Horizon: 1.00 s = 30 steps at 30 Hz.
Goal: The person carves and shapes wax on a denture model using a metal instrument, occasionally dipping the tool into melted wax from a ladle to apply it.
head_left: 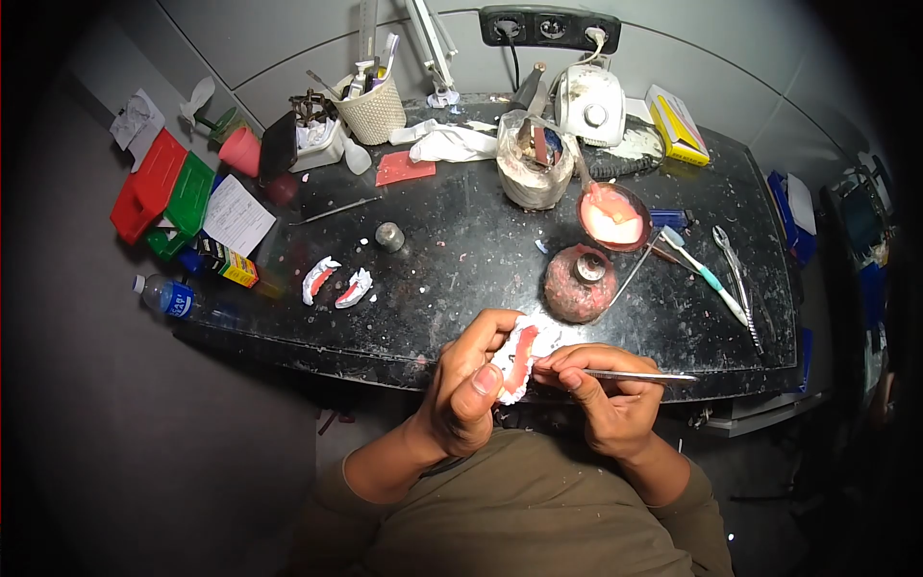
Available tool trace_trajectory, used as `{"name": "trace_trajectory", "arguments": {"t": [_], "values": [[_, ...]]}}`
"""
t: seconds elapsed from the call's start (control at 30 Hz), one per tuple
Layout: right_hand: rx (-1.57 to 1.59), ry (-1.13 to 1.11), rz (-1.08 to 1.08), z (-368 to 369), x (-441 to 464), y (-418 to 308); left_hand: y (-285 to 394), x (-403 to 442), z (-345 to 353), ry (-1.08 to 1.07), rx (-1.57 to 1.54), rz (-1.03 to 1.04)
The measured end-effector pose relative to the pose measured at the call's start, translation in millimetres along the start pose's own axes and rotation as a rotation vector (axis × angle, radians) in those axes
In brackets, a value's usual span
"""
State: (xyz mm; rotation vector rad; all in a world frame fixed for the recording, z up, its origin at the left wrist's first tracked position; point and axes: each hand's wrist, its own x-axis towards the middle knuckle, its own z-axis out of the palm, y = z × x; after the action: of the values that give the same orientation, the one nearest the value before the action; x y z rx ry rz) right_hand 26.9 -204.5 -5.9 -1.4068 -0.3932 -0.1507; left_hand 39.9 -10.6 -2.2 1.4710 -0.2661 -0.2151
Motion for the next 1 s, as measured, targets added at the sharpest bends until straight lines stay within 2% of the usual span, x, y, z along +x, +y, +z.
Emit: {"name": "trace_trajectory", "arguments": {"t": [0.37, 0.43, 0.57, 0.67, 0.73, 0.8, 0.87, 0.9, 1.0], "values": [[-0.07, -0.058, -0.083, -3, 3, 1, -3, 0, -1, -0.001, 0.003, 0.001], [-0.012, -0.019, -0.017, -2, 2, -1, 0, 0, 0, -0.003, -0.001, 0.004], [-0.038, -0.032, -0.014, -4, 3, 1, 0, 1, -1, -0.009, -0.02, 0.004], [-0.059, -0.101, -0.083, -9, 3, 2, -4, 1, -2, -0.013, -0.053, -0.013], [0.217, -0.052, 0.084, -10, -1, 5, -6, 2, -4, -0.014, -0.116, -0.04], [0.344, 0.048, 0.133, -11, 2, -2, -7, 3, -6, -0.014, -0.179, -0.063], [0.297, 0.096, 0.032, -20, 3, -1, -6, 5, -10, -0.115, -0.403, -0.107], [0.296, 0.097, 0.028, -24, 3, -2, -4, 8, -6, -0.104, -0.475, -0.066], [-0.016, 0.236, -0.151, -33, 0, -7, 2, 8, 1, -0.085, -0.371, -0.003]]}}
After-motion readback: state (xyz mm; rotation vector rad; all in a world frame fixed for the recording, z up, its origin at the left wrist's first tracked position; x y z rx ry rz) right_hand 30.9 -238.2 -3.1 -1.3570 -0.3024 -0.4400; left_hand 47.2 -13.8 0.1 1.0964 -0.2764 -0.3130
